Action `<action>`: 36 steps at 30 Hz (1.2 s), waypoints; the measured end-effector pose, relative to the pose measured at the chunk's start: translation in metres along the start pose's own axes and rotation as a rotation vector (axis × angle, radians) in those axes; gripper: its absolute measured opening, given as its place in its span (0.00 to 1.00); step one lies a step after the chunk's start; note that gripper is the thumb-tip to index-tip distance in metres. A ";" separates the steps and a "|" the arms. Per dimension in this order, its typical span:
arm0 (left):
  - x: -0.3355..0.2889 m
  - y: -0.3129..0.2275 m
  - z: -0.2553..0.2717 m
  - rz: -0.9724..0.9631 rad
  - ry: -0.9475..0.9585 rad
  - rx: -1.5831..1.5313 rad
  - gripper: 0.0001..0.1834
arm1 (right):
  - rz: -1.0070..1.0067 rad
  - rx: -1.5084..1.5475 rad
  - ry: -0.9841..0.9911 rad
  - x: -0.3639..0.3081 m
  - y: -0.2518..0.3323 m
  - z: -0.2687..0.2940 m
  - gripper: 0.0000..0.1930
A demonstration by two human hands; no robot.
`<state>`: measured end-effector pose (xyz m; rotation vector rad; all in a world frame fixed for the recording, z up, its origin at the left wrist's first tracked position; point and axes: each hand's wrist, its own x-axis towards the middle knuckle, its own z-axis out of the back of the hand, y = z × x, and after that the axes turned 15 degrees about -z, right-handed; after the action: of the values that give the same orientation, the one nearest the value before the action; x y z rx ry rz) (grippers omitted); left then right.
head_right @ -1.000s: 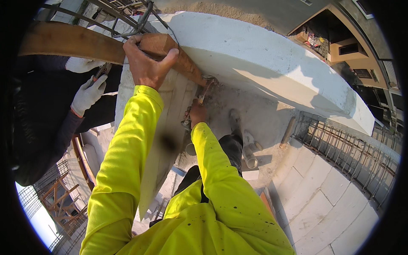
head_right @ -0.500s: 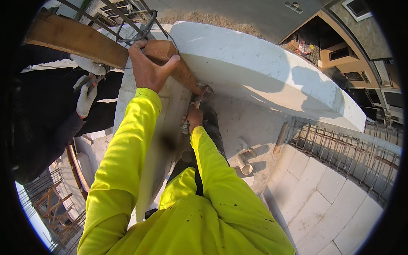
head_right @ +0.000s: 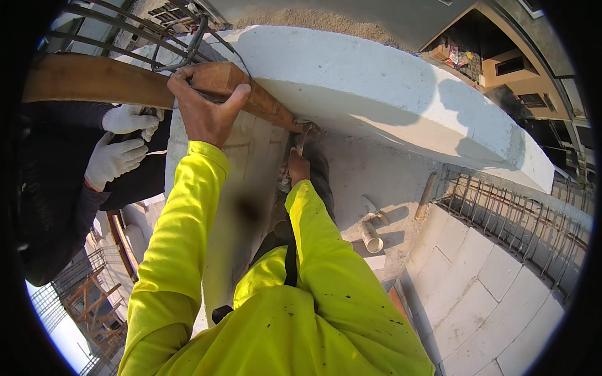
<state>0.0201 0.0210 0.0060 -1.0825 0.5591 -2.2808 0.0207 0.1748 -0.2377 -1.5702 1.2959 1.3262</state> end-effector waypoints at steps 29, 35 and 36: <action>0.006 -0.002 0.005 -0.012 -0.011 0.103 0.45 | 0.169 0.134 0.004 -0.073 -0.016 -0.004 0.17; 0.007 -0.003 0.006 -0.019 -0.003 0.111 0.45 | 0.151 -0.064 -0.004 -0.083 -0.011 0.002 0.16; 0.007 -0.003 0.006 -0.025 -0.021 0.097 0.44 | 0.100 -0.018 0.042 -0.087 -0.012 0.002 0.16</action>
<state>0.0204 0.0181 0.0153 -1.0697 0.4245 -2.2902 0.0332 0.2014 -0.1553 -1.5714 1.4079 1.3762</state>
